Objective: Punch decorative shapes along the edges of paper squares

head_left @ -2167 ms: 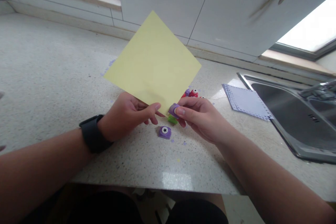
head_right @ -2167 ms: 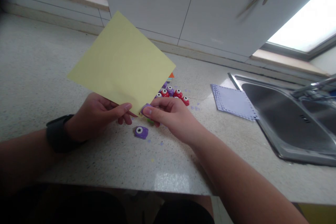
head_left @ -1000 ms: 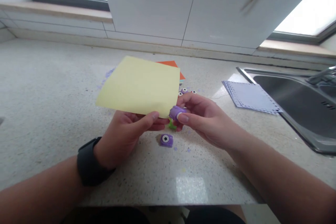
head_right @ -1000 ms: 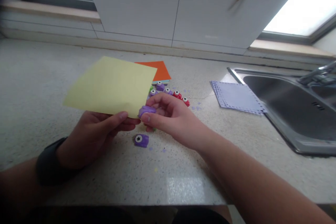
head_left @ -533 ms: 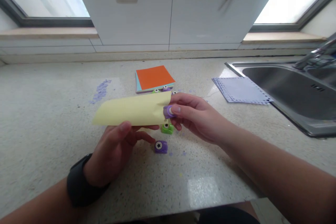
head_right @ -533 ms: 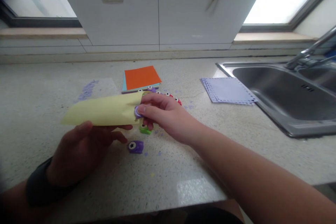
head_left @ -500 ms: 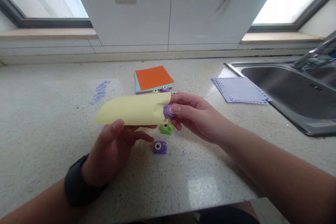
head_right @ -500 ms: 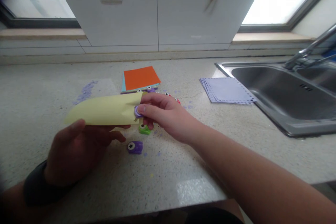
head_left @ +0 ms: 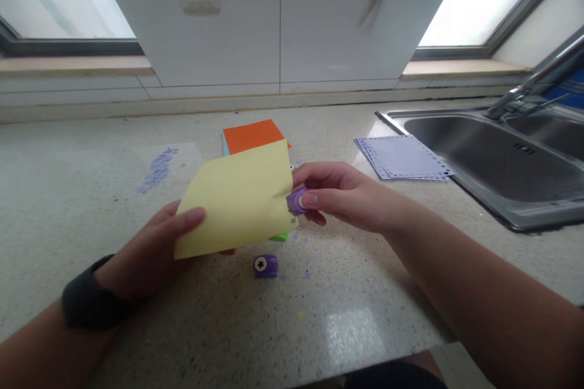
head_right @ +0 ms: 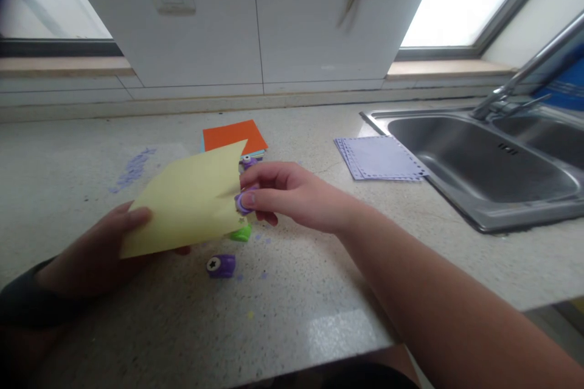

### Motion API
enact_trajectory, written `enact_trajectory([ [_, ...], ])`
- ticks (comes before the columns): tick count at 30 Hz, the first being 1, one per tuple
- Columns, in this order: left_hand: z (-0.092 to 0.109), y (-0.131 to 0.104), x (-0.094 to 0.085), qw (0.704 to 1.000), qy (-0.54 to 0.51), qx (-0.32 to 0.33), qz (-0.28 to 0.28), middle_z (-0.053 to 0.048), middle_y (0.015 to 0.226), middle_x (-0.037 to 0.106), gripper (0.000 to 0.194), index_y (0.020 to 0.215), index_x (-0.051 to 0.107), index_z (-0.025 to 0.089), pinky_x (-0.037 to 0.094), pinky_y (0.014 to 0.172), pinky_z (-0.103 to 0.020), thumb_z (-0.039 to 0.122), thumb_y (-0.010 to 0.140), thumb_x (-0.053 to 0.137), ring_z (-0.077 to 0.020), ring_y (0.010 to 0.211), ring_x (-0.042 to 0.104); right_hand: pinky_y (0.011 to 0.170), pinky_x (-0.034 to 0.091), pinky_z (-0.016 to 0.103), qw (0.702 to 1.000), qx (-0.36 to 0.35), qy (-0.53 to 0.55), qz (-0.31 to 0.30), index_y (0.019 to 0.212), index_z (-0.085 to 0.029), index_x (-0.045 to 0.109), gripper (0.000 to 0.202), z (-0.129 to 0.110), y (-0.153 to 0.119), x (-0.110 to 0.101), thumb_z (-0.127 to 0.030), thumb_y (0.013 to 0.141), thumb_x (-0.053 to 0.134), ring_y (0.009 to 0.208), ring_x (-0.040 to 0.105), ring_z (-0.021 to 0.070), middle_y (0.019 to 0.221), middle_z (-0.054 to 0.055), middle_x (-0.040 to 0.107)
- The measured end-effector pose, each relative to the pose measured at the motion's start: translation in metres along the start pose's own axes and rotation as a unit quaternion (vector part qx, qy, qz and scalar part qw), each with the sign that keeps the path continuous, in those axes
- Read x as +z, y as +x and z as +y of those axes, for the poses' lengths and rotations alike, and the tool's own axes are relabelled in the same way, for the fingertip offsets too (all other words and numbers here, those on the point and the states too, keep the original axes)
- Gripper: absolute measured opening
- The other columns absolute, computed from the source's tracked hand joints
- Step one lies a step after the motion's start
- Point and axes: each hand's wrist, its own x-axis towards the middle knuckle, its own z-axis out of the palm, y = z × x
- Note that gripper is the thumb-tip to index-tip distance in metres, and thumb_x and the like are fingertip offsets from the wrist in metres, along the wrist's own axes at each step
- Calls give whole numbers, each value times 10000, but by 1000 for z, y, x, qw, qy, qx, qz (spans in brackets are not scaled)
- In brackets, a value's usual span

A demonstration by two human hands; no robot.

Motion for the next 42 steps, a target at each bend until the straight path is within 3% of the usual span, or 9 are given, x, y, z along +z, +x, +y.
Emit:
enact_trajectory([
  [3,-5,3,8,996,46,-10,73,-103,1021,789,235,1067,774,180,638,675,-275,249,844,746,-229,793,745,557,463,205,1000,25,14,-1,1046,-172,710,216,-1,1,-2,-290,872,756,639,549,90,798,-3,645],
  [9,-7,4,20,985,78,20,153,-100,1041,779,308,1106,754,181,611,607,-216,294,822,786,-171,711,708,629,490,224,996,76,22,38,957,-143,731,173,-2,9,0,-262,844,782,681,575,99,811,16,667],
  [13,-7,3,19,986,56,17,156,-114,1254,722,429,1233,702,227,645,714,-273,278,816,788,-270,1004,728,628,475,229,995,82,27,54,994,-145,746,200,8,7,0,-280,851,781,679,564,96,845,24,674],
  [16,-5,2,17,991,22,-15,131,-141,1218,736,439,1246,704,212,656,757,-348,315,825,768,-318,1008,734,620,463,223,994,72,48,74,1053,-171,742,249,19,2,0,-277,835,798,672,563,85,866,14,672],
  [20,-1,3,14,992,7,-45,115,-165,1196,739,429,1239,711,203,665,652,-406,427,874,685,-367,970,737,587,446,216,994,61,47,73,1101,-203,727,280,25,-2,-2,-301,846,787,627,551,72,816,-13,647],
  [23,0,5,13,990,36,-73,112,-170,1202,735,400,1202,723,200,654,581,-356,427,875,690,-353,948,737,568,433,217,995,66,25,63,1102,-192,722,274,25,-2,-6,-323,865,766,606,535,75,765,-21,625],
  [27,-2,7,14,988,69,-74,121,-133,1253,716,380,1220,694,241,657,638,-336,356,860,733,-335,1027,719,547,425,220,993,88,29,77,1062,-172,721,264,28,-3,-8,-338,862,769,593,530,82,752,-16,623],
  [33,-2,2,15,989,37,-46,137,-105,1259,714,447,1246,643,307,662,612,-417,324,818,772,-345,925,744,607,481,239,990,61,69,105,1108,-194,712,291,33,-7,-3,-314,850,775,640,568,89,847,0,653],
  [42,-7,3,15,986,22,-29,164,-101,1185,754,499,1296,645,253,639,794,-362,285,817,780,-304,1000,741,610,471,251,991,62,47,111,1116,-209,708,328,36,-10,-2,-359,836,791,646,551,97,811,-4,647],
])
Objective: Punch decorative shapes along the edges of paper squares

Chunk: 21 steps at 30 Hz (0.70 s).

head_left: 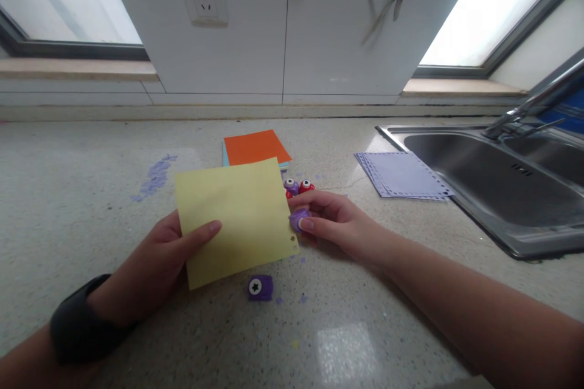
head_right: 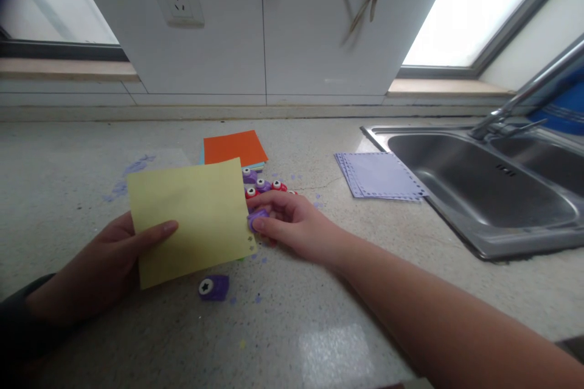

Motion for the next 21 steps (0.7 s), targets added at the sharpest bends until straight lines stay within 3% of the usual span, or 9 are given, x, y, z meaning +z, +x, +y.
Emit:
enact_trajectory([
  [7,-2,-1,2,998,45,22,28,-120,1162,754,519,1282,627,247,636,523,-363,357,803,794,-310,793,757,649,498,266,1000,18,-7,18,1028,-170,748,281,0,2,1,-348,819,808,677,595,106,851,26,701],
  [13,-4,3,-6,998,56,41,13,-78,1216,746,428,1193,682,274,644,786,-324,290,789,821,-283,981,748,662,541,237,999,33,32,12,1030,-177,756,275,1,5,-2,-306,799,831,749,659,113,931,44,745],
  [17,-5,2,-10,996,74,38,14,-76,1205,753,448,1172,706,296,648,734,-325,265,749,851,-317,1029,739,669,541,213,997,48,67,0,1010,-168,761,252,3,6,-5,-278,796,838,765,675,106,939,46,755],
  [21,-3,-2,-10,995,86,41,-27,-87,1128,779,428,1148,752,308,650,730,-345,317,733,855,-326,973,754,649,519,183,995,53,89,10,938,-162,768,218,1,6,-3,-275,775,857,741,659,88,878,31,745],
])
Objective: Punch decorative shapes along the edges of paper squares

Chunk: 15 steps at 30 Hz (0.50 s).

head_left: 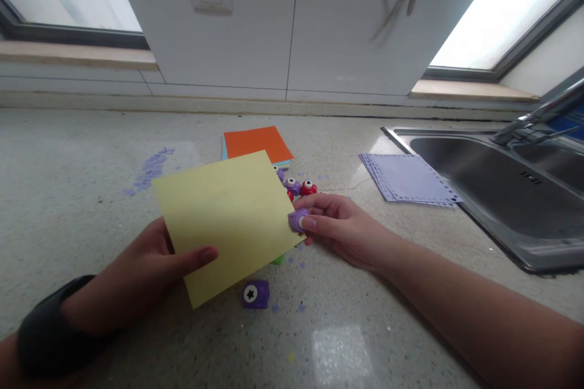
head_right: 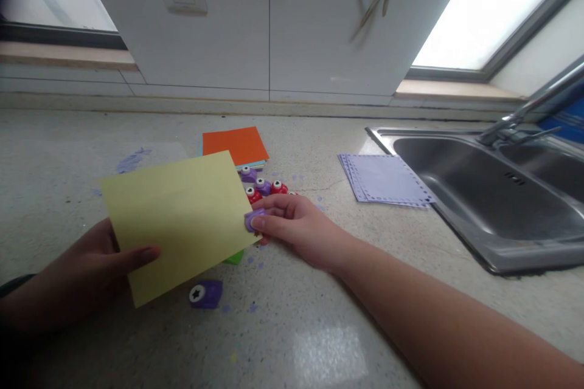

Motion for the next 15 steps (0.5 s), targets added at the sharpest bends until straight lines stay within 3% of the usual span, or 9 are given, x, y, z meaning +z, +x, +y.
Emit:
enact_trajectory([
  [3,1,-1,0,999,37,22,-33,-70,1102,788,407,1142,770,325,639,801,-352,316,742,843,-327,1006,746,647,512,189,1000,1,2,6,917,-157,768,221,-2,-1,3,-282,763,865,742,651,90,857,29,735],
  [6,-2,0,-1,995,75,57,-25,-39,1096,791,382,1126,779,312,624,833,-322,280,749,833,-315,1033,735,638,508,190,1000,5,-2,0,914,-153,761,225,-3,0,3,-285,763,866,707,636,80,856,23,728],
  [11,-14,5,-5,999,24,25,-2,-31,1054,791,381,1151,744,277,631,543,-302,314,776,802,-301,804,759,607,490,175,999,8,-33,-30,935,-150,751,218,-2,0,-3,-306,807,835,646,615,64,805,9,701],
  [15,-13,4,-4,998,13,-12,59,-48,1086,779,416,1104,722,263,646,529,-320,292,715,867,-284,813,755,624,492,192,999,-4,-34,-18,944,-157,749,219,-2,0,-3,-305,807,833,674,611,74,839,21,710],
])
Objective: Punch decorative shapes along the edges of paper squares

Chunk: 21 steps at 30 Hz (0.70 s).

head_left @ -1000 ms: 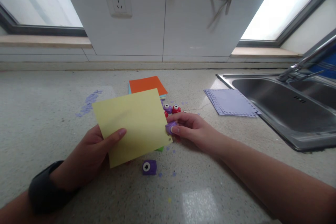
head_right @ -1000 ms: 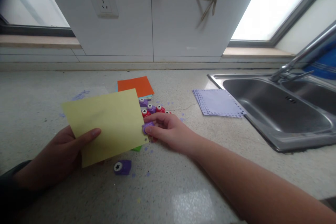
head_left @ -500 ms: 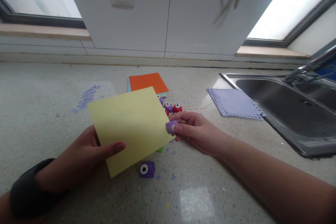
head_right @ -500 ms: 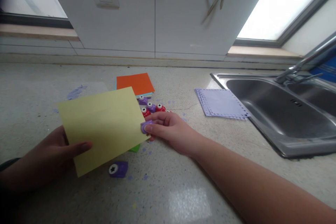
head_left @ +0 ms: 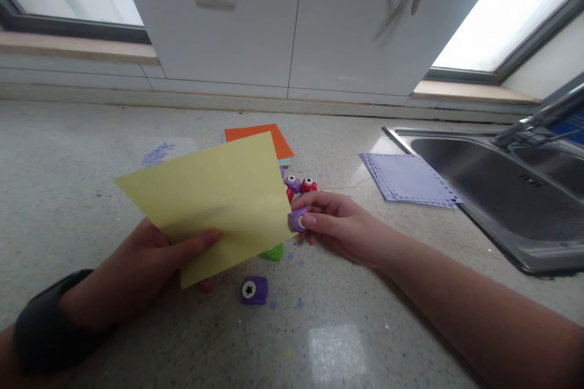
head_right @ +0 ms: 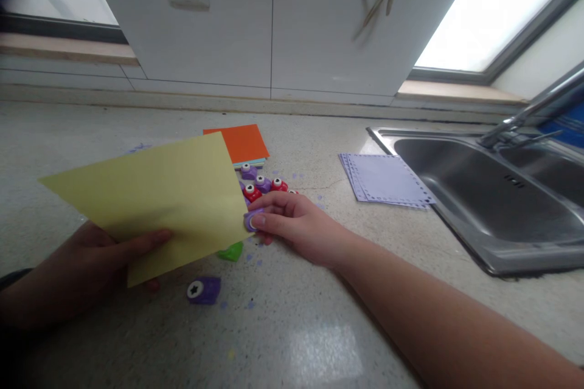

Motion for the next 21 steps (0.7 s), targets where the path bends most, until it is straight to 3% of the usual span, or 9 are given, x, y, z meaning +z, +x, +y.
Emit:
enact_trajectory([
  [3,3,-1,2,1000,-5,5,14,-61,1036,777,409,1040,731,236,629,446,-319,331,676,893,-274,749,743,651,496,208,1000,1,4,0,967,-157,761,224,-1,0,1,-295,806,832,708,611,87,865,29,712],
  [9,4,0,4,999,-23,5,25,-59,1059,769,445,1062,733,233,656,534,-305,316,661,908,-243,771,744,671,494,217,1000,0,8,-2,1003,-156,777,238,0,1,2,-300,817,820,739,604,95,919,44,719],
  [16,4,1,4,999,-27,-8,31,-80,1147,747,464,1067,724,239,630,413,-326,311,649,914,-281,775,741,641,498,225,1000,4,4,19,977,-156,773,261,0,1,4,-311,780,847,729,608,102,887,42,718],
  [21,4,1,3,999,-23,-12,31,-74,1100,758,444,1046,734,243,634,414,-335,310,647,916,-283,762,743,624,496,209,1000,4,1,26,971,-159,773,250,-1,1,5,-303,780,847,727,612,97,884,41,724],
])
